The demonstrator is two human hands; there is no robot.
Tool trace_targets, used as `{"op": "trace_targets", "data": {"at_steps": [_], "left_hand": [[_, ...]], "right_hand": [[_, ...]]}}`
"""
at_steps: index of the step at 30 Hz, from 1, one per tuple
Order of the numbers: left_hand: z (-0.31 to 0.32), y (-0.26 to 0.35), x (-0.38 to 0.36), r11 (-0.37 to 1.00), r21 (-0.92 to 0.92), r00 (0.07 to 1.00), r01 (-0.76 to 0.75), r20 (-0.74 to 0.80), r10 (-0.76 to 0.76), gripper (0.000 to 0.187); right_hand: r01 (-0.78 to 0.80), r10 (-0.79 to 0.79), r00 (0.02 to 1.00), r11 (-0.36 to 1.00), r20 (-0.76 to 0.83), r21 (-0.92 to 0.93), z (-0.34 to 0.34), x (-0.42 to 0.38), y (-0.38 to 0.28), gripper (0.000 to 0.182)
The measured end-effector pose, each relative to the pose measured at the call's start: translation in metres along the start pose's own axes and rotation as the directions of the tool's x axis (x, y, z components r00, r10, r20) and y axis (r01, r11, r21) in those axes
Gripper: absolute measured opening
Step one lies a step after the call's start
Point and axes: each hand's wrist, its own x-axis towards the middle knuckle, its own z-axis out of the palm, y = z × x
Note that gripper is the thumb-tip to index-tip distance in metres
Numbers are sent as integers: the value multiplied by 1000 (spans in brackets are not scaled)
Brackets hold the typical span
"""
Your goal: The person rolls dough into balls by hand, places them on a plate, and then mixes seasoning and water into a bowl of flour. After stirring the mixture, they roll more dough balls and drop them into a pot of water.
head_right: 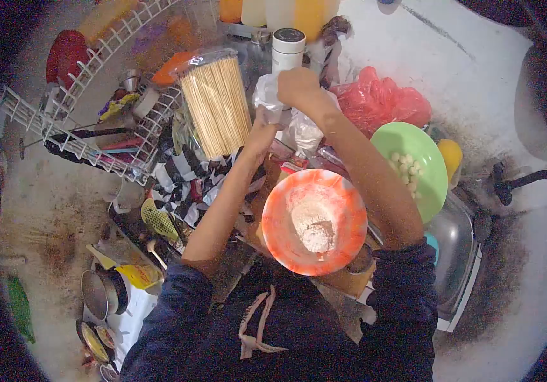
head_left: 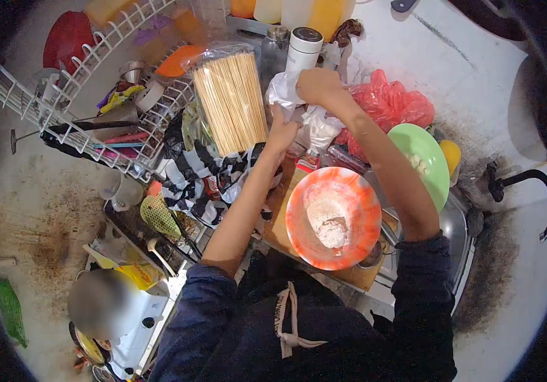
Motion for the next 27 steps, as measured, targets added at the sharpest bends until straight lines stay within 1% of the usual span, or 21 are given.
{"op": "trace_targets", "data": {"at_steps": [2, 3, 4, 5, 6, 10, 11, 12, 13, 15, 16, 17, 18, 20, 21, 22, 23, 24, 25, 26, 27], "left_hand": [[-2, -7, 4, 999, 44, 1000, -20, -11, 20, 89], [-2, -10, 6, 995, 86, 999, -41, -19, 43, 90], [0, -12, 7, 995, 87, 999, -44, -19, 46, 90], [2, -13, 8, 986, 134, 991, -99, -81, 111, 79], [3, -14, 8, 971, 184, 974, -149, -139, 176, 69], [4, -10, 5, 992, 88, 987, -91, -123, 102, 73], [8, -2, 0, 977, 180, 973, -111, -180, 143, 71], [12, 6, -4, 955, 270, 954, -125, -231, 190, 69], [14, 11, -6, 955, 269, 955, -126, -227, 190, 69], [13, 21, -12, 909, 315, 910, -272, -223, 350, 64], [11, 20, -9, 909, 314, 910, -273, -222, 350, 64], [9, 20, -4, 875, 328, 864, -357, -240, 442, 65], [8, 19, -1, 832, 343, 809, -436, -257, 529, 65], [11, 27, -5, 836, 358, 813, -415, -266, 518, 63], [13, 32, -7, 840, 374, 817, -394, -276, 506, 62], [15, 37, -11, 839, 372, 818, -396, -273, 507, 62], [17, 42, -15, 834, 390, 836, -391, -228, 499, 58], [19, 47, -19, 827, 409, 854, -386, -182, 488, 54], [20, 50, -21, 827, 407, 854, -388, -178, 489, 54], [21, 54, -22, 816, 417, 863, -400, -129, 489, 52], [22, 57, -23, 805, 427, 870, -411, -81, 487, 49]], "right_hand": [[-74, 56, 992, 983, 112, 168, 6, 2, 8, 27], [-74, 56, 992, 983, 111, 168, 9, 3, 12, 27], [-102, 78, 992, 965, 104, 242, 20, 8, 20, 29], [-126, 100, 990, 941, 98, 315, 27, 12, 26, 31], [-125, 99, 990, 941, 98, 315, 33, 19, 33, 31], [-43, 1, 991, 951, 136, 306, 33, 28, 57, 34], [-5, -39, 989, 956, 144, 292, 30, 28, 61, 36], [-9, -34, 989, 957, 144, 291, 28, 26, 65, 36], [-19, -22, 992, 950, 125, 312, 25, 23, 67, 37], [-29, -7, 994, 943, 107, 332, 17, 16, 73, 39], [77, -106, 992, 936, 67, 343, 9, 11, 77, 38], [182, -204, 979, 919, 26, 350, 2, 6, 78, 38], [181, -203, 979, 919, 26, 349, -1, 3, 77, 38], [196, -167, 979, 932, -120, 305, 0, 0, 80, 33], [193, -164, 979, 933, -120, 305, 1, -1, 81, 33], [48, -17, 996, 929, -86, 367, -3, -4, 78, 32], [-98, 128, 991, 901, -44, 423, -7, -7, 76, 32], [-102, 133, 990, 900, -44, 423, -11, -9, 74, 32], [-153, 181, 983, 916, -42, 371, -17, -12, 71, 30], [-203, 228, 973, 926, -43, 317, -22, -15, 68, 29], [-207, 232, 972, 926, -45, 317, -28, -19, 65, 29]]}}
